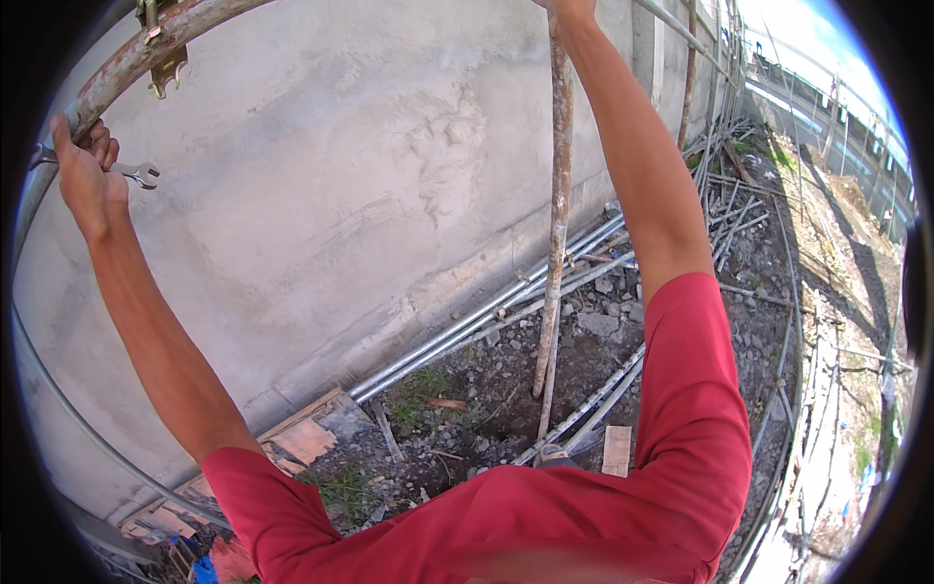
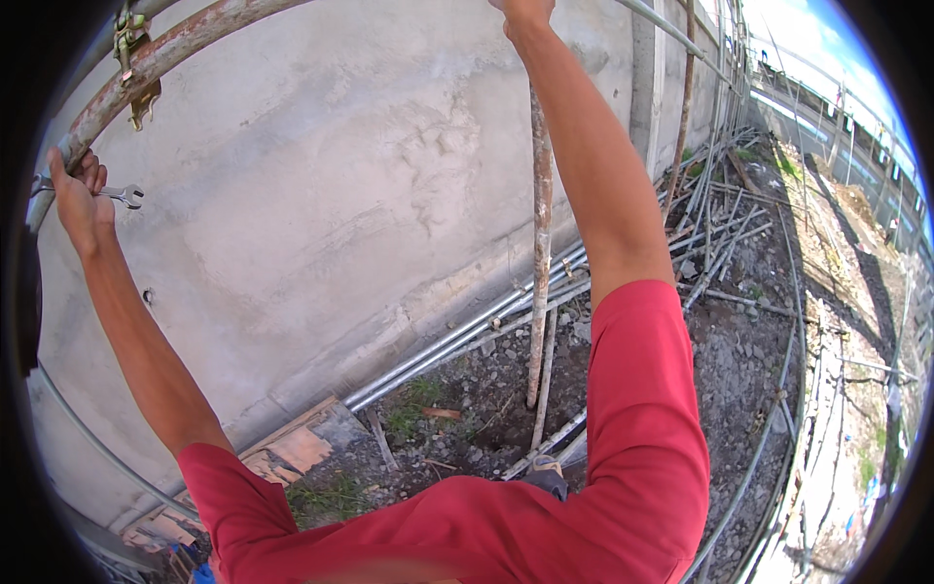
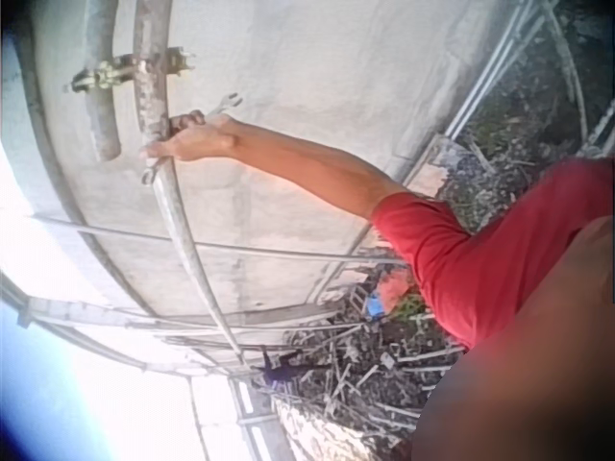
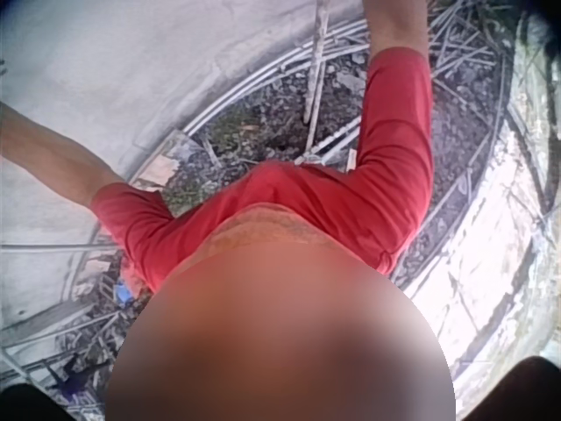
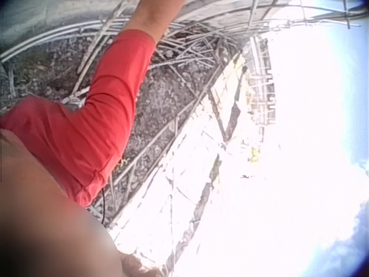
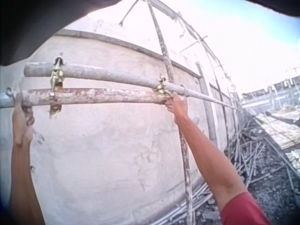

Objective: The person positions a metal scaffolding pole against a wall and uses a wrench to tighten nuts on the pole's joints. The person repeatedly adjusts the pole and tightens multiple connection points to secure the structure.

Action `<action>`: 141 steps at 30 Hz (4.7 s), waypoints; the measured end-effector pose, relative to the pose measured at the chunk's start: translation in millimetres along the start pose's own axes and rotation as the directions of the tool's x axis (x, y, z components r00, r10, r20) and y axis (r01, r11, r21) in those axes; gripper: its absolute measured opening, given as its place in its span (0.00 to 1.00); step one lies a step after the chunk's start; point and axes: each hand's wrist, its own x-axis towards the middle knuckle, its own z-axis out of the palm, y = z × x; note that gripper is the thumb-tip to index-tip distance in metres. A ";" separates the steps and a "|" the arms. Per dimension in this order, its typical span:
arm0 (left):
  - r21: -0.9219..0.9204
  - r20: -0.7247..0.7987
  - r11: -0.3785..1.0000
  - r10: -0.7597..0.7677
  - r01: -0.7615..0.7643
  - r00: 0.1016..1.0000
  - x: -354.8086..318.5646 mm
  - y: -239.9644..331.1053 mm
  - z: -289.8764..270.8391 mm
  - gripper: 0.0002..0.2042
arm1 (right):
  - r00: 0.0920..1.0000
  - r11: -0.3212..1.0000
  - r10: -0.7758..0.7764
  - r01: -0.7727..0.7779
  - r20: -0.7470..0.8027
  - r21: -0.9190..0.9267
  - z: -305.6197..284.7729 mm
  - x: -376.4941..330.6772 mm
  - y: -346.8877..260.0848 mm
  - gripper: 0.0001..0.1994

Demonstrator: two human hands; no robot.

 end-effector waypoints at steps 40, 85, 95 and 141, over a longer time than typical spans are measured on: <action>-0.005 -0.062 0.999 -0.055 0.055 0.997 -1.6 4.8 7.0 0.21 | 0.998 0.989 0.049 -0.044 0.027 -0.144 -5.8 13.4 7.3 0.22; 0.005 -0.092 0.996 -0.090 0.091 0.992 -7.5 10.9 11.7 0.20 | 0.994 0.990 0.086 -0.078 -0.063 0.120 -0.6 12.1 24.3 0.17; -0.008 -0.079 0.996 -0.089 0.088 0.993 -4.2 6.7 9.5 0.21 | 0.938 0.903 0.333 -0.346 0.094 0.254 4.2 30.8 19.6 0.29; 0.005 -0.119 0.997 -0.079 0.081 0.990 -5.1 4.3 10.5 0.21 | 0.953 0.910 0.157 -0.039 0.258 -0.412 -15.5 48.9 -5.6 0.20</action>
